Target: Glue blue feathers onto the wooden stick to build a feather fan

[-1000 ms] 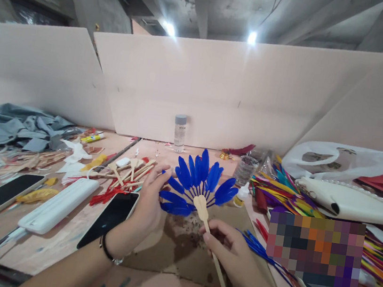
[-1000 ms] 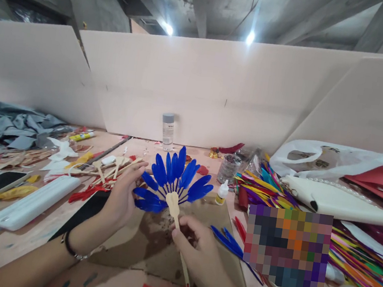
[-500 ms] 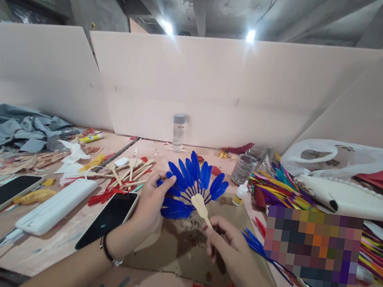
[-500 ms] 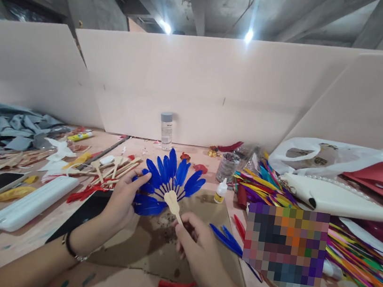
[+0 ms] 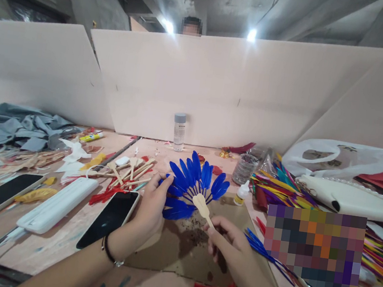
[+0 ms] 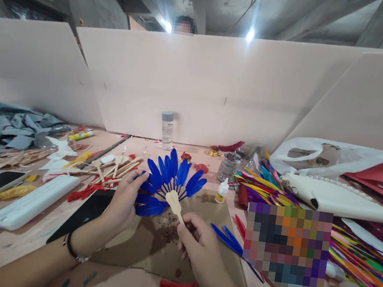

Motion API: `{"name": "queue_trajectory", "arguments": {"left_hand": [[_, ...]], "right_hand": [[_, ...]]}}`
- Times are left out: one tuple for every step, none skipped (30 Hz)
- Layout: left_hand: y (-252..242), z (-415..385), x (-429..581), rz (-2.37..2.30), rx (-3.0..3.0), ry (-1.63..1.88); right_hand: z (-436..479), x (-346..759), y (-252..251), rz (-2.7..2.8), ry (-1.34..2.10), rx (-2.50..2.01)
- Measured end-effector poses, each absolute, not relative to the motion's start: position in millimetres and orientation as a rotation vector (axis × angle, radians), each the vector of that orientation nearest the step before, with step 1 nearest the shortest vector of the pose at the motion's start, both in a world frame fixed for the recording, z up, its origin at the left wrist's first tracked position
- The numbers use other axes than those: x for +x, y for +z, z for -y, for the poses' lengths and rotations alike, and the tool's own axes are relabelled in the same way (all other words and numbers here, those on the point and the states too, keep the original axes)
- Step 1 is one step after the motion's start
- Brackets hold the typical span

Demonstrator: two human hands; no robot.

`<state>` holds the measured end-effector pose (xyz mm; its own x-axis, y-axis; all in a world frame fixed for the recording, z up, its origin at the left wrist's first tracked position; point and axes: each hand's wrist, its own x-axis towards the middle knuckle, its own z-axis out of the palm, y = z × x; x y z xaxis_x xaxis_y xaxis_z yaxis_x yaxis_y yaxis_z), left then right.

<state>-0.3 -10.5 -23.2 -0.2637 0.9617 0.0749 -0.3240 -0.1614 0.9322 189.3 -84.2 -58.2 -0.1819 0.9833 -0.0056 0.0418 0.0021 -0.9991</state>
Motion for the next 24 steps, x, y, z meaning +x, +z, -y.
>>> {"name": "queue_trajectory", "arguments": {"left_hand": [[-23.7, 10.5, -0.5, -1.055, 0.904, 1.625], [-24.2, 10.5, -0.7, -1.055, 0.907, 1.625], [-24.6, 10.4, -0.8, -1.056, 0.910, 1.626], [-24.9, 10.4, -0.9, -1.057, 0.912, 1.627], [-25.2, 10.3, -0.9, -1.058, 0.914, 1.627], [-25.4, 10.2, -0.8, -1.060, 0.915, 1.627], [-25.7, 10.1, -0.8, -1.061, 0.916, 1.627], [-25.9, 10.0, -0.7, -1.063, 0.917, 1.627], [-26.0, 9.9, -0.7, -1.065, 0.916, 1.628], [-26.2, 9.9, -0.6, -1.067, 0.915, 1.627], [-26.5, 9.8, -0.5, -1.069, 0.913, 1.625], [-26.7, 9.9, -0.3, -1.072, 0.911, 1.622], [-26.9, 9.9, -0.2, -1.075, 0.908, 1.617], [-27.2, 10.1, -0.1, -1.079, 0.905, 1.612], [-27.4, 10.2, 0.0, -1.083, 0.903, 1.605], [-27.5, 10.4, 0.1, -1.087, 0.901, 1.599], [-27.6, 10.7, 0.2, -1.092, 0.900, 1.595], [-27.6, 10.9, 0.3, -1.095, 0.899, 1.592], [-27.5, 11.1, 0.4, -1.096, 0.898, 1.591], [-27.4, 11.4, 0.5, -1.096, 0.899, 1.593], [-27.2, 11.6, 0.6, -1.094, 0.901, 1.596], [-26.9, 11.9, 0.7, -1.093, 0.902, 1.599], [-26.6, 12.2, 0.8, -1.092, 0.905, 1.601], [-26.2, 12.6, 1.0, -1.094, 0.907, 1.602]], "right_hand": [[84.1, 189.3, -58.2, 1.373, 1.322, -1.143], [84.1, 189.3, -58.3, 1.371, 1.320, -1.136], [84.3, 189.2, -58.5, 1.367, 1.318, -1.132], [84.5, 189.2, -58.8, 1.365, 1.318, -1.131], [84.8, 189.2, -59.3, 1.362, 1.321, -1.132], [85.1, 189.1, -59.9, 1.358, 1.323, -1.134], [85.2, 189.1, -60.5, 1.354, 1.325, -1.134], [85.1, 189.2, -61.2, 1.347, 1.325, -1.136], [84.9, 189.3, -62.0, 1.342, 1.328, -1.138], [84.5, 189.5, -62.9, 1.337, 1.332, -1.139], [84.0, 189.8, -63.7, 1.333, 1.335, -1.140], [83.4, 190.2, -64.6, 1.333, 1.335, -1.139], [82.8, 190.7, -65.3, 1.334, 1.335, -1.139], [82.2, 191.3, -66.0, 1.334, 1.335, -1.139], [81.7, 191.8, -66.6, 1.335, 1.335, -1.141], [81.3, 192.3, -67.0, 1.336, 1.334, -1.146], [81.1, 192.7, -67.2, 1.337, 1.334, -1.152], [81.1, 192.9, -67.2, 1.339, 1.333, -1.158], [81.2, 192.9, -67.0, 1.341, 1.331, -1.162], [81.3, 192.8, -66.6, 1.344, 1.327, -1.163], [81.5, 192.5, -66.1, 1.345, 1.322, -1.165], [81.7, 192.2, -65.6, 1.346, 1.319, -1.166], [81.8, 192.0, -65.2, 1.347, 1.319, -1.166], [81.9, 191.8, -65.1, 1.346, 1.320, -1.165]]}}
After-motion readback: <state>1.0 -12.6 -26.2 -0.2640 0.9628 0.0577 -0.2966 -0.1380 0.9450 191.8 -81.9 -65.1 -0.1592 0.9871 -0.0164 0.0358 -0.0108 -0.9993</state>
